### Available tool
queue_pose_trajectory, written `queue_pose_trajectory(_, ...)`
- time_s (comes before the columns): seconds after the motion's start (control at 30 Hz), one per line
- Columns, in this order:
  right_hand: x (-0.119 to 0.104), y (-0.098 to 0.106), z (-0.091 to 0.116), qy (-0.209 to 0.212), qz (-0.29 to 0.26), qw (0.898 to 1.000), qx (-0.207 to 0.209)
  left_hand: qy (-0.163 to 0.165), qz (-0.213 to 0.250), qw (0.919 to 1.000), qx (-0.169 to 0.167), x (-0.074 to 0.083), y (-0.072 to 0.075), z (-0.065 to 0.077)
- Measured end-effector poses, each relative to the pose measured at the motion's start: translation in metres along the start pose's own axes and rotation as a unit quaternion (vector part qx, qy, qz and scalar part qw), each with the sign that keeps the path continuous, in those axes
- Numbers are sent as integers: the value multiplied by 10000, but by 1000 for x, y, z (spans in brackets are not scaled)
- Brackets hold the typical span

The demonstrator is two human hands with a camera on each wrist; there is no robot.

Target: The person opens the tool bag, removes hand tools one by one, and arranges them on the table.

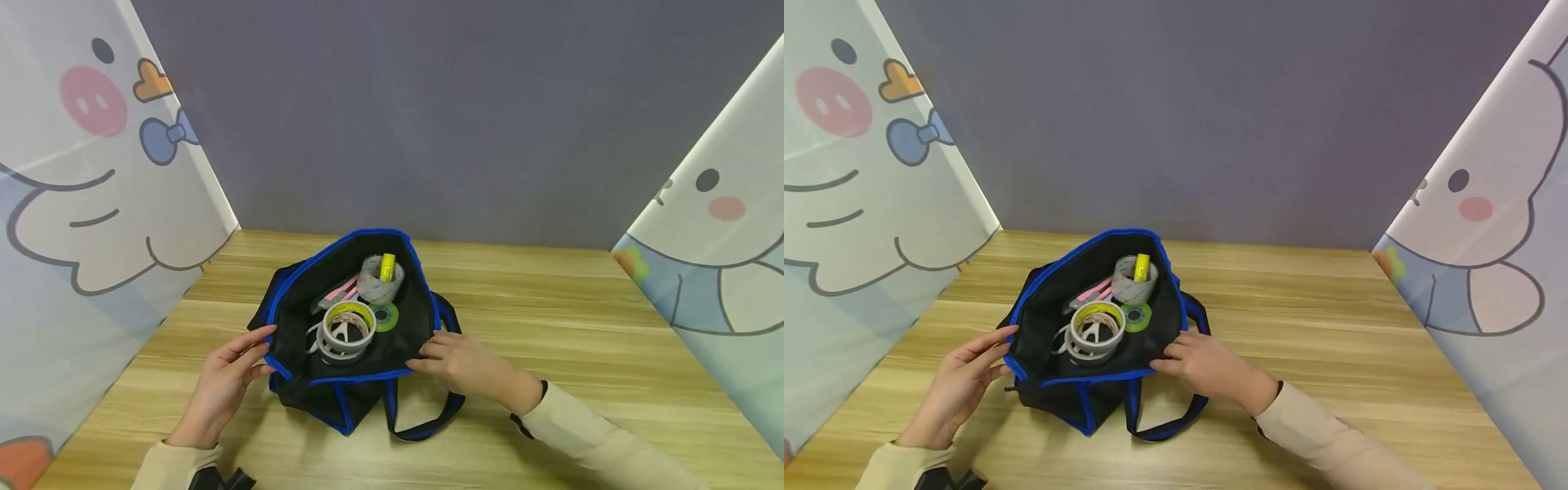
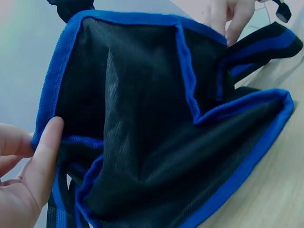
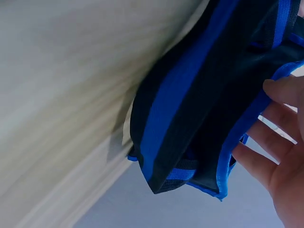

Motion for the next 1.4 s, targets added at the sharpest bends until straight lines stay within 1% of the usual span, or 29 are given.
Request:
queue_pose_trajectory(0.17,-6,-3,6,-102,-155,9994,-275,-151,63,9998,-85,-4,1,-1)
queue_pose_trajectory(0.27,-9,-5,9,-265,-437,9973,-526,-123,121,9998,-24,-7,2,-2)
queue_pose_trajectory(0.4,-11,-11,12,-455,-941,9882,-1123,-221,240,9994,-59,-11,1,-2)
queue_pose_trajectory(0.47,-12,-13,12,-467,-1050,9835,-1398,-268,266,9992,-102,-13,-1,-3)
queue_pose_trajectory(0.53,-12,-14,11,-478,-1096,9803,-1572,-315,262,9991,-119,-15,-2,-4)
queue_pose_trajectory(0.63,-10,-11,10,-584,-1289,9773,-1575,-337,220,9991,-135,-17,-4,-5)
queue_pose_trajectory(0.7,-8,-8,8,-704,-1560,9737,-1506,-352,192,9991,-116,-18,-4,-6)
queue_pose_trajectory(0.73,-6,-7,7,-771,-1761,9702,-1474,-363,184,9991,-90,-19,-4,-6)
queue_pose_trajectory(0.77,-4,-5,5,-828,-1980,9662,-1430,-374,198,9991,-59,-19,-3,-6)
queue_pose_trajectory(0.83,2,-2,-1,-987,-2470,9536,-1411,-404,241,9989,44,-20,-1,-5)
queue_pose_trajectory(0.87,5,0,-4,-1106,-2772,9434,-1446,-418,275,9987,105,-20,0,-4)
queue_pose_trajectory(0.93,12,2,-10,-1436,-3324,9185,-1590,-413,319,9984,208,-21,2,-3)
queue_pose_trajectory(1.0,20,5,-15,-1801,-3662,8958,-1762,-367,323,9985,255,-21,2,-4)
queue_pose_trajectory(1.03,25,7,-16,-1948,-3768,8867,-1839,-340,313,9986,262,-22,2,-5)
queue_pose_trajectory(1.07,29,8,-18,-2032,-3831,8808,-1900,-316,294,9986,299,-22,2,-5)
queue_pose_trajectory(1.1,34,9,-21,-2063,-3871,8780,-1918,-301,266,9986,333,-22,1,-5)
queue_pose_trajectory(1.17,44,10,-26,-2081,-3964,8744,-1869,-311,234,9984,406,-23,0,-5)
queue_pose_trajectory(1.27,59,9,-36,-2044,-4161,8704,-1660,-397,215,9975,539,-23,-1,-5)
queue_pose_trajectory(1.33,68,6,-42,-2158,-4365,8605,-1497,-434,227,9970,592,-23,-1,-4)
queue_pose_trajectory(1.4,77,3,-49,-2385,-4572,8467,-1309,-413,226,9971,595,-23,0,-3)
Point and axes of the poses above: each hand's wrist, its own z-axis away from the middle knuckle, its own y-axis out of the back of the hand, x = y × z, the point moved 3 cm from there along -z, towards the middle knuckle, and after that the axes turned 15 degrees about y, right-handed, at the moved point
